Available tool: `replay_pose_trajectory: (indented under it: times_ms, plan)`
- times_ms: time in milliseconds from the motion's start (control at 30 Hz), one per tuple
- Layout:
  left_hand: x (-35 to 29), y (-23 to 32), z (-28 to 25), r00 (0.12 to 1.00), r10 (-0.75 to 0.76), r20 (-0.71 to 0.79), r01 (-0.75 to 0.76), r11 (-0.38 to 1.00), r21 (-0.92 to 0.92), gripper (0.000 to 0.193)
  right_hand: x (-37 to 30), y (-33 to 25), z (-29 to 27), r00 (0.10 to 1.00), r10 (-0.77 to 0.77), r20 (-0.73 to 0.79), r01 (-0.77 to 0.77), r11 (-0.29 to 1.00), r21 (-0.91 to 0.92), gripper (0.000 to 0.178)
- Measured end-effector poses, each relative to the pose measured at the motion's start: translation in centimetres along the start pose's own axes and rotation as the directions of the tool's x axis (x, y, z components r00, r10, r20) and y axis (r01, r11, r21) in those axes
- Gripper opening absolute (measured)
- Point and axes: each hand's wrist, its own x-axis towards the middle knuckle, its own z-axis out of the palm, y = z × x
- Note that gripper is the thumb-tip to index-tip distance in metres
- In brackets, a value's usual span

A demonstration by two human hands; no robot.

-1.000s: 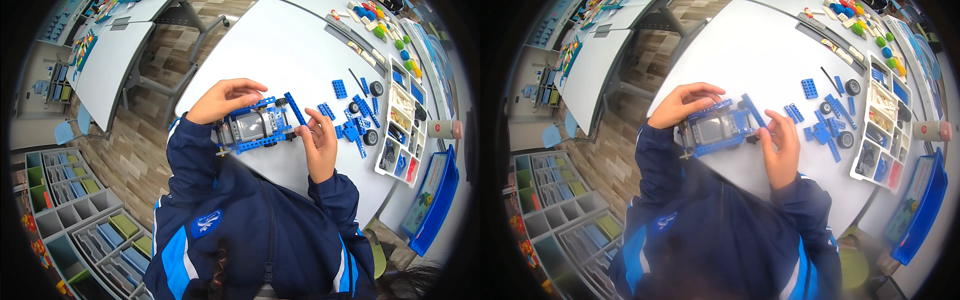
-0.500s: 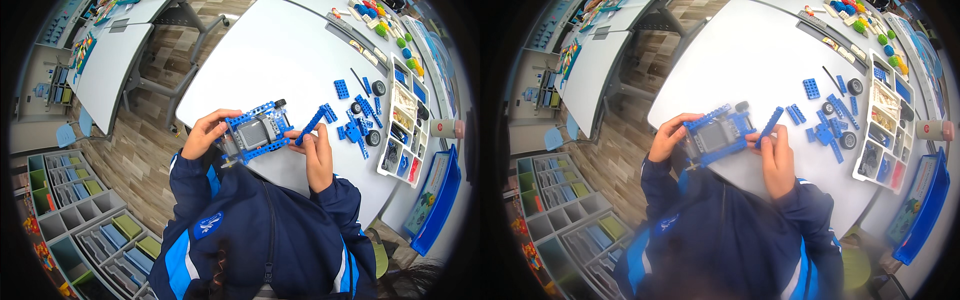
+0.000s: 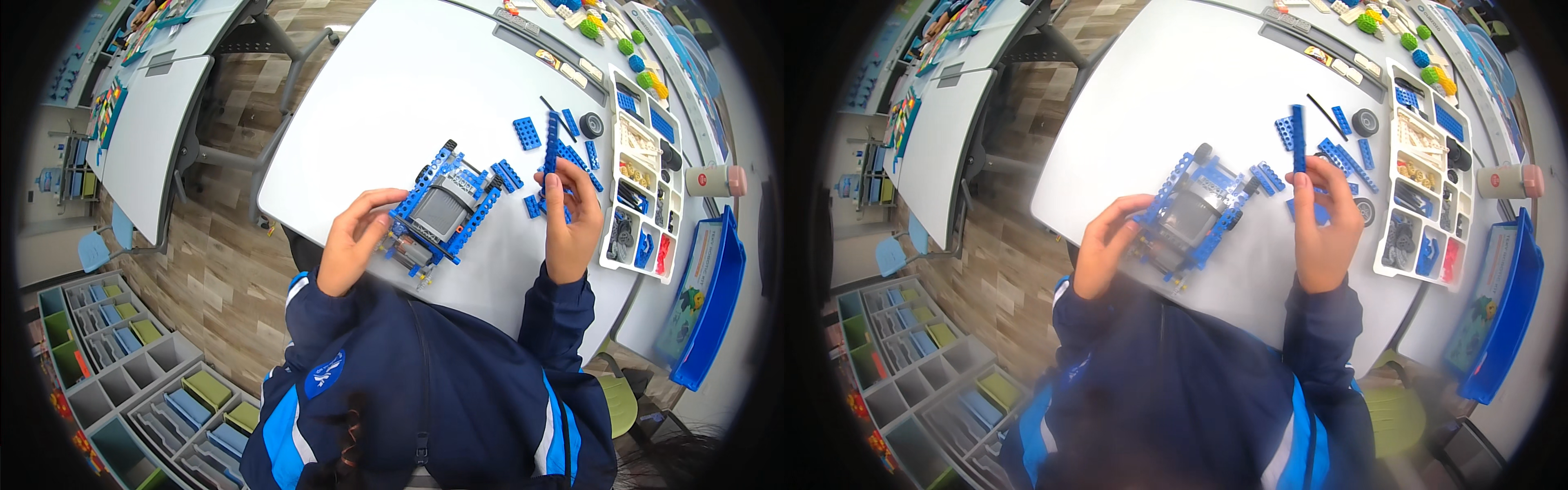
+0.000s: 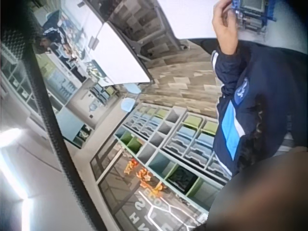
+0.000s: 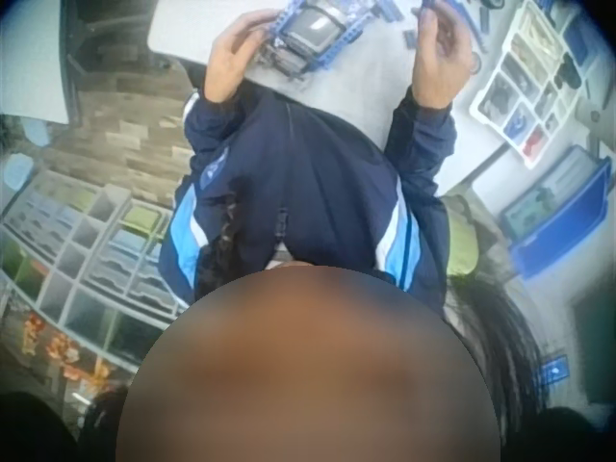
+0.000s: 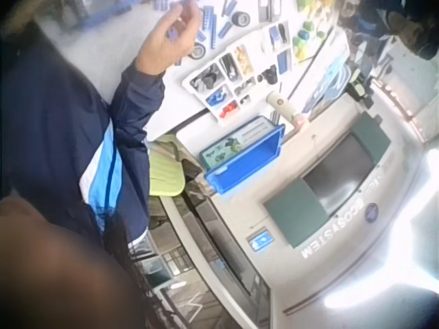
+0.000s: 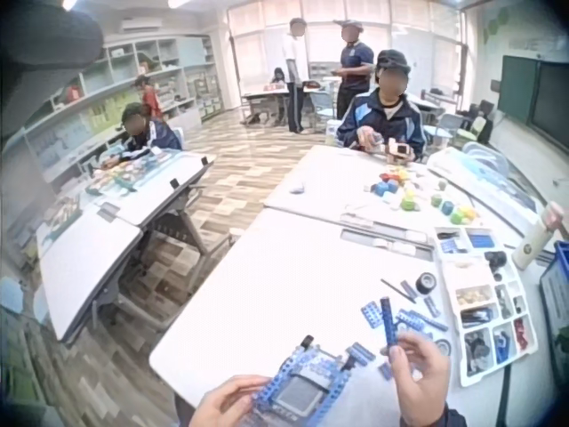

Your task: The person assembles a small wheeled robot using blue and grey LEGO Technic pieces. They attach beams, wheels, and a central control brick to the chassis, repeatedly adjusting and securing the components by hand.

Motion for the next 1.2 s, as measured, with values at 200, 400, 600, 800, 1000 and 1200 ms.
replay_pose_trajectory:
  times_ms: [200, 400, 600, 800, 1000, 1200]
  plan:
    - [4.3, 2.1, -0.5, 1.0, -0.011, 0.028, 0.009, 0.998, 0.069, 0.033, -1.0, -1.6, 1.6, 0.948, -0.274, 0.164, 0.297, 0.945, -0.138, 0.016]
    - [6.5, 2.7, 1.0, 0.988, -0.068, 0.141, 0.064, 0.997, 0.031, 0.035, -1.1, -1.4, 3.4, 0.89, -0.416, 0.188, 0.451, 0.863, -0.226, 0.017]
    - [7.3, 2.7, 0.9, 0.975, -0.159, 0.153, 0.149, 0.986, 0.07, 0.034, -1.0, -1.2, 3.3, 0.905, -0.377, 0.198, 0.417, 0.879, -0.233, 0.018]
    - [7.6, 2.7, 2.1, 0.984, -0.14, 0.111, 0.144, 0.989, -0.024, 0.03, -0.9, -1.1, 3.2, 0.932, -0.303, 0.197, 0.339, 0.923, -0.183, 0.015]
    - [8.0, 2.5, 2.2, 0.985, -0.134, 0.113, 0.139, 0.99, -0.038, 0.028, -0.9, -1.1, 2.8, 0.94, -0.251, 0.232, 0.286, 0.949, -0.13, 0.017]
    - [7.9, 2.2, 2.2, 0.985, -0.139, 0.104, 0.141, 0.99, -0.008, 0.028, -0.2, -0.1, 1.5, 0.904, 0.104, 0.414, -0.158, 0.983, 0.097, 0.023]
